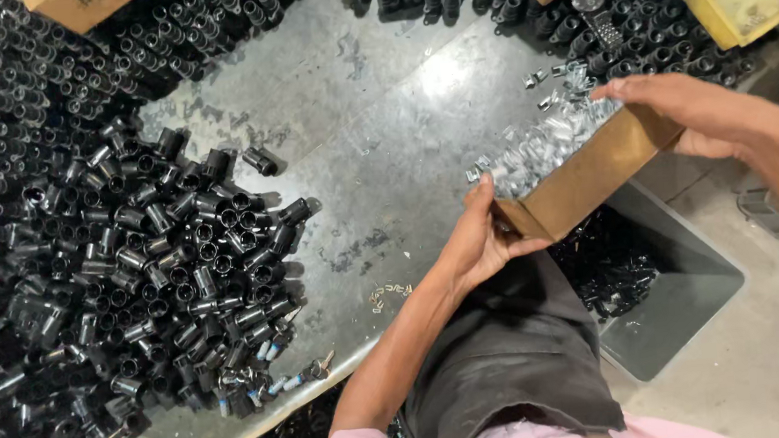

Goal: The person assembles small metal components into black cylindrical lock bodies by hand. They repeatedly pick up a lock body, insert a metal piece, and place the assembled unit into a green bin. The person also moves a pile of lock bodies and a box of metal parts on the table.

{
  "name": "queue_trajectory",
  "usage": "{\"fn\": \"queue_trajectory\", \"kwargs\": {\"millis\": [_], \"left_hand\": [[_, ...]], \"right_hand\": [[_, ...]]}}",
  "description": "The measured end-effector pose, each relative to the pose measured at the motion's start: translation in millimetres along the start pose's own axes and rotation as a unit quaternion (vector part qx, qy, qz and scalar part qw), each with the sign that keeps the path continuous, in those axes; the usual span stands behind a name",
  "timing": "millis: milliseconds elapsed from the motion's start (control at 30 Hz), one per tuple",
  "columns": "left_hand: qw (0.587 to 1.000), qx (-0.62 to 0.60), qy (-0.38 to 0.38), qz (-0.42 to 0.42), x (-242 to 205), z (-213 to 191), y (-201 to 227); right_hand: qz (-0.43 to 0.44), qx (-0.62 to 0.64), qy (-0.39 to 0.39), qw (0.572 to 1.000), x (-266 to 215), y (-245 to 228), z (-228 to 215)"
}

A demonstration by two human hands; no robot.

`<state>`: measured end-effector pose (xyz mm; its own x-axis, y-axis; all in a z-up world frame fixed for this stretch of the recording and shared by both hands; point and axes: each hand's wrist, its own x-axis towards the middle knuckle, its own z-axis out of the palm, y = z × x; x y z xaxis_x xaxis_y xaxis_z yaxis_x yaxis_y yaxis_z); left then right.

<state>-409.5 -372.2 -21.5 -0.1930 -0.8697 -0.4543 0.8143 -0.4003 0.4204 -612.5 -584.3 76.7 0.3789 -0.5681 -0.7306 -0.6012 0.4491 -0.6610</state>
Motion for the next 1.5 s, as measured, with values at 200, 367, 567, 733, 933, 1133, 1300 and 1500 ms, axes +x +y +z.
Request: {"fn": "queue_trajectory", "kwargs": {"millis": [200,367,567,733,933,1133,1300,1500], "left_hand": [[0.994,-0.076,-0.073,-0.012,2.8,1.0,-3.7],[0.984,-0.150,-0.091,-0.035,7.1,-2.8,-14.4],[0.978,-0.181,-0.102,-0.014,5.6,6.1,-17.9],[0.974,-0.183,-0.132,0.004,5.6,20.0,-5.5],[0.991,-0.097,-0.093,0.023,5.1,42.3,18.4],[0.997,-0.037,-0.061,0.032,-5.9,46.2,19.3],[0.987,0.123,0.011,0.106,-30.6,59.1,30.6],[0.764,0.517,0.049,0.383,-69.9,57.3,59.8]], "right_hand": [[0.045,-0.089,0.019,0.995,3.5,-26.3,-1.6],[0.028,-0.117,0.037,0.992,4.4,-34.0,-1.9],[-0.014,-0.150,0.030,0.988,-2.4,-40.9,-9.8],[-0.075,-0.171,0.056,0.981,-14.6,-43.3,-18.0],[-0.134,-0.169,0.059,0.975,-22.3,-57.3,-36.1],[-0.145,-0.070,0.036,0.986,-14.1,-29.4,-41.5],[-0.221,0.039,0.004,0.975,-24.5,14.9,-28.7],[-0.280,0.106,0.001,0.954,-33.8,44.1,13.9]]}}
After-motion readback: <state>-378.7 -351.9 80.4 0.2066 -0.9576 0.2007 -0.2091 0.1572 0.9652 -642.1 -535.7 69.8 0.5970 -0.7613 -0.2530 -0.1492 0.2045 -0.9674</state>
